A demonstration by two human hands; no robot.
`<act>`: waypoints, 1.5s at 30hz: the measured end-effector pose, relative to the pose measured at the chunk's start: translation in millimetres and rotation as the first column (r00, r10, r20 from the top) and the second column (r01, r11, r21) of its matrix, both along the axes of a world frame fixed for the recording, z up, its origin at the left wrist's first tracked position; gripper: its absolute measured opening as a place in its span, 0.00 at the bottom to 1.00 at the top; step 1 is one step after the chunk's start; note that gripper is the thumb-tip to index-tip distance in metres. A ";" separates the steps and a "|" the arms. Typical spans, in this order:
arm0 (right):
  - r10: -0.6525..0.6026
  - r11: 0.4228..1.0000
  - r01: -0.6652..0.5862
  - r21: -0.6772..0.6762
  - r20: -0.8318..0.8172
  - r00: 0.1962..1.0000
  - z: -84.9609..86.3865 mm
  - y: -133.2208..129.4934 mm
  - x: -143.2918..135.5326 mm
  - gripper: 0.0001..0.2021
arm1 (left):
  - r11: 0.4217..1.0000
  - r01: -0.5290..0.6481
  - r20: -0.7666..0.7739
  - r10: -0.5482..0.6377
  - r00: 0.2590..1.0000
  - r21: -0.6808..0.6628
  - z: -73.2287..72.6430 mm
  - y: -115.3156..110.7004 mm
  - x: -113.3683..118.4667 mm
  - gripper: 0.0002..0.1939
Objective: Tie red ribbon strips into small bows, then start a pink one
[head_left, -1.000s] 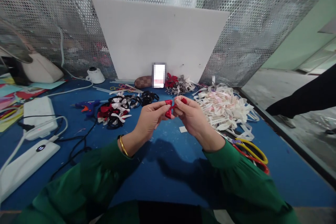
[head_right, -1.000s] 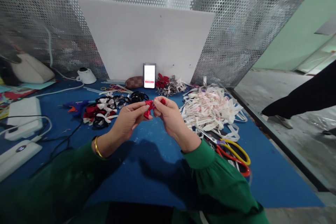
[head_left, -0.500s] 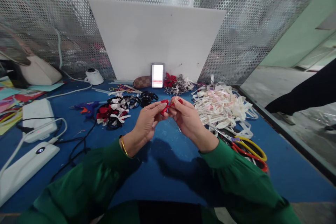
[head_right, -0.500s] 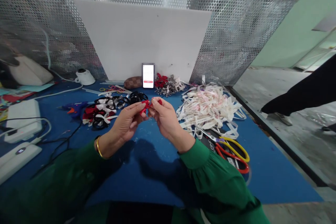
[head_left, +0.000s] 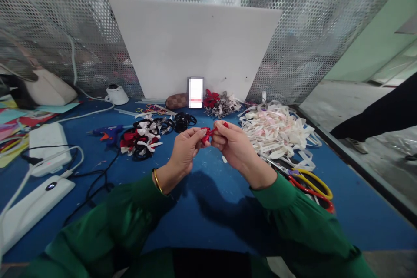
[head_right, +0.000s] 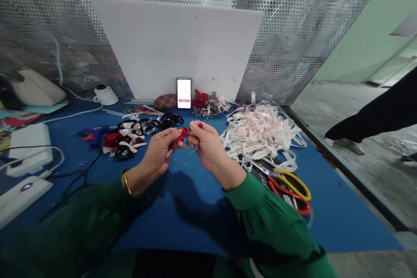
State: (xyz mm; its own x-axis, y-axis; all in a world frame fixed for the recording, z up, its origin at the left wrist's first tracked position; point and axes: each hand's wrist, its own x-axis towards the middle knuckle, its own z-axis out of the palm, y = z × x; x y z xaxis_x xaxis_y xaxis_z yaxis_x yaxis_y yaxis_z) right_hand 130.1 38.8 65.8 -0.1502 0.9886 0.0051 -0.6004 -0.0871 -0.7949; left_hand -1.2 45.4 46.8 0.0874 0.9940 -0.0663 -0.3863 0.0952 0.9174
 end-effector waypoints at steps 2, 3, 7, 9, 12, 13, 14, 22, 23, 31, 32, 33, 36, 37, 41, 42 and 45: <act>0.009 1.000 -0.009 -0.008 -0.015 1.000 -0.6 0.8 0.8 0.14 | 0.999 0.039 -0.019 -0.039 0.999 0.001 -2.3 0.6 -1.5 0.13; 0.011 1.000 -0.011 -0.010 -0.021 1.000 -0.5 0.8 1.1 0.15 | 0.999 0.053 -0.026 -0.053 0.998 0.007 -3.1 0.8 -2.0 0.12; 0.009 1.000 -0.009 -0.022 -0.033 0.999 -0.4 0.7 0.6 0.14 | 0.997 0.072 -0.063 -0.069 0.996 0.034 -4.2 0.0 -2.4 0.10; 0.001 1.000 -0.003 -0.029 -0.051 0.999 -1.2 1.6 -0.7 0.11 | 0.996 0.045 -0.068 -0.040 0.997 0.073 -3.8 -0.3 -2.0 0.09; 0.021 0.999 -0.026 -0.036 -0.135 0.991 -2.9 3.3 -2.7 0.05 | 0.993 -0.018 -0.031 0.022 0.999 0.117 -2.9 0.6 -1.7 0.09; 0.041 0.998 -0.048 -0.037 -0.171 0.984 -3.6 3.6 -3.4 0.07 | 0.992 -0.033 -0.012 0.035 0.999 0.118 -2.7 1.2 -1.7 0.09; 0.063 0.997 -0.072 -0.036 -0.200 0.978 -4.4 3.7 -4.1 0.09 | 0.992 -0.045 0.005 0.045 0.999 0.114 -2.5 1.9 -1.6 0.09; -0.085 0.996 0.086 0.020 -0.012 0.996 -14.6 -0.9 -15.7 0.06 | 0.995 -0.070 0.055 0.066 0.996 0.076 -3.7 -1.3 3.5 0.09; -0.123 0.992 0.123 0.025 -0.001 0.992 -15.8 -1.4 -16.9 0.07 | 0.996 -0.063 0.047 0.060 0.997 0.070 -4.1 -2.7 4.5 0.09; -0.144 0.990 0.144 -0.001 -0.004 0.990 -17.1 0.2 -12.6 0.11 | 1.000 0.019 0.142 -0.015 0.990 -0.023 -7.3 -5.2 6.0 0.11; -0.138 0.990 0.136 0.037 0.031 0.990 -16.6 1.4 -10.7 0.11 | 0.999 0.028 0.163 -0.023 0.986 -0.031 -7.6 -5.2 6.0 0.12; -0.135 0.988 0.128 0.082 0.077 0.988 -16.1 2.5 -8.7 0.11 | 0.999 0.035 0.178 -0.028 0.984 -0.035 -7.9 -5.3 6.2 0.12; -0.124 0.983 0.094 0.157 0.195 0.973 -15.2 4.6 -4.6 0.11 | 0.998 0.048 0.192 -0.040 0.981 -0.040 -8.9 -5.7 7.3 0.14; -0.111 0.985 0.078 0.156 0.211 0.971 -15.3 4.7 -4.2 0.11 | 0.998 0.049 0.193 -0.040 0.980 -0.043 -9.3 -5.7 7.7 0.15; -0.066 0.988 0.032 0.150 0.223 0.973 -18.0 3.9 -5.9 0.12 | 0.998 0.016 0.170 -0.007 0.985 -0.053 -10.8 -4.2 8.2 0.16; -0.074 0.986 0.034 0.166 0.240 0.968 -19.2 4.0 -6.6 0.12 | 0.999 0.008 0.158 0.000 0.987 -0.050 -10.9 -3.8 8.0 0.16; -0.152 0.968 0.076 0.240 0.319 0.935 -22.5 5.3 -7.8 0.11 | 1.000 0.003 0.126 0.000 0.992 -0.024 -10.2 -4.0 7.7 0.15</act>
